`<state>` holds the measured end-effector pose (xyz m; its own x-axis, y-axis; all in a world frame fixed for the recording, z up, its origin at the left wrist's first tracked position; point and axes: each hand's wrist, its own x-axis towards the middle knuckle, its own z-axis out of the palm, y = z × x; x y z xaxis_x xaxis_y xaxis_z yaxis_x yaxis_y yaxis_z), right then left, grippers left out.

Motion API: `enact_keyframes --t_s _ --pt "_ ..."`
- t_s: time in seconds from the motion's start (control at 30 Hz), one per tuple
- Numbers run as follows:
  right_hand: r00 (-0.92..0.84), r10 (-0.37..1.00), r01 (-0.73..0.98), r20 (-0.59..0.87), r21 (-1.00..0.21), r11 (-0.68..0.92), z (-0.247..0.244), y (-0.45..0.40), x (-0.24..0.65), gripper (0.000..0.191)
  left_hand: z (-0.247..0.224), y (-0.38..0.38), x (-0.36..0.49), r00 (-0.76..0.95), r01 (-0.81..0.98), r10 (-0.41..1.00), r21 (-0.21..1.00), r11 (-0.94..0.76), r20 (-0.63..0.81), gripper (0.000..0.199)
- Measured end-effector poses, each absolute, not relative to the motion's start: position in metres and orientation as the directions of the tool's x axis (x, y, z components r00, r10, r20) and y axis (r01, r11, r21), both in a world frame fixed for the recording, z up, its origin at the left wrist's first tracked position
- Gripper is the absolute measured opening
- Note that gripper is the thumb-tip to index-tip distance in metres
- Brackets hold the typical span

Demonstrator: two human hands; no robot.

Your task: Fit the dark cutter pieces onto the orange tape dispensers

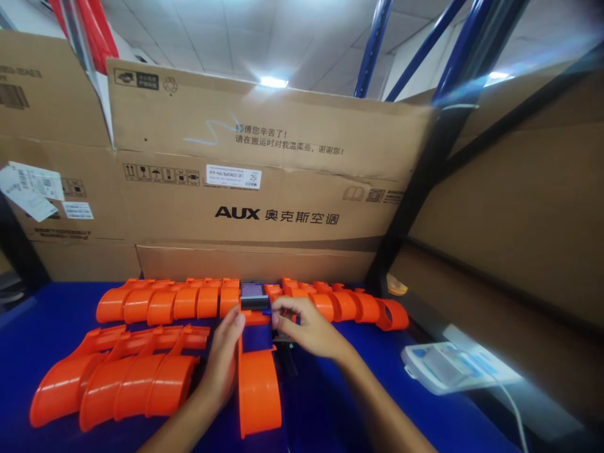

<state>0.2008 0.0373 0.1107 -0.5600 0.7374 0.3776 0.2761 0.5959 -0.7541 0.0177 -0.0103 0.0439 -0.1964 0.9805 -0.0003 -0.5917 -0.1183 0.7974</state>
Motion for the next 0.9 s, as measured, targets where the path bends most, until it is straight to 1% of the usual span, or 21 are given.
enact_keyframes --t_s 0.1,0.27,0.4,0.63,0.77,0.9 --pt "-0.567 0.728 0.213 0.385 -0.786 0.581 0.105 0.036 0.203 0.017 0.054 -0.015 0.019 -0.191 -0.509 0.982 0.854 -0.103 0.004 0.044" --pt "-0.535 0.793 0.118 0.291 -0.904 0.412 0.095 0.026 0.203 0.013 0.057 -0.02 0.018 -0.204 -0.412 0.975 0.896 -0.167 0.088 0.044" --pt "-0.47 0.851 0.102 0.236 -0.943 0.318 0.09 0.014 0.198 0.003 0.053 -0.017 0.016 -0.218 -0.359 0.969 0.913 -0.191 0.117 0.046" --pt "-0.334 0.911 0.145 0.243 -0.941 0.304 0.08 0.004 0.187 0.005 0.042 -0.011 0.014 -0.216 -0.272 0.964 0.939 -0.209 0.151 0.042" --pt "-0.328 0.912 0.174 0.247 -0.933 0.316 0.074 0.006 0.184 0.009 0.041 -0.013 0.016 -0.149 -0.3 0.966 0.921 -0.248 0.212 0.047" --pt "-0.327 0.911 0.237 0.25 -0.912 0.335 0.073 0.005 0.184 0.014 0.043 -0.015 0.018 -0.178 -0.285 0.956 0.918 -0.276 0.233 0.053"
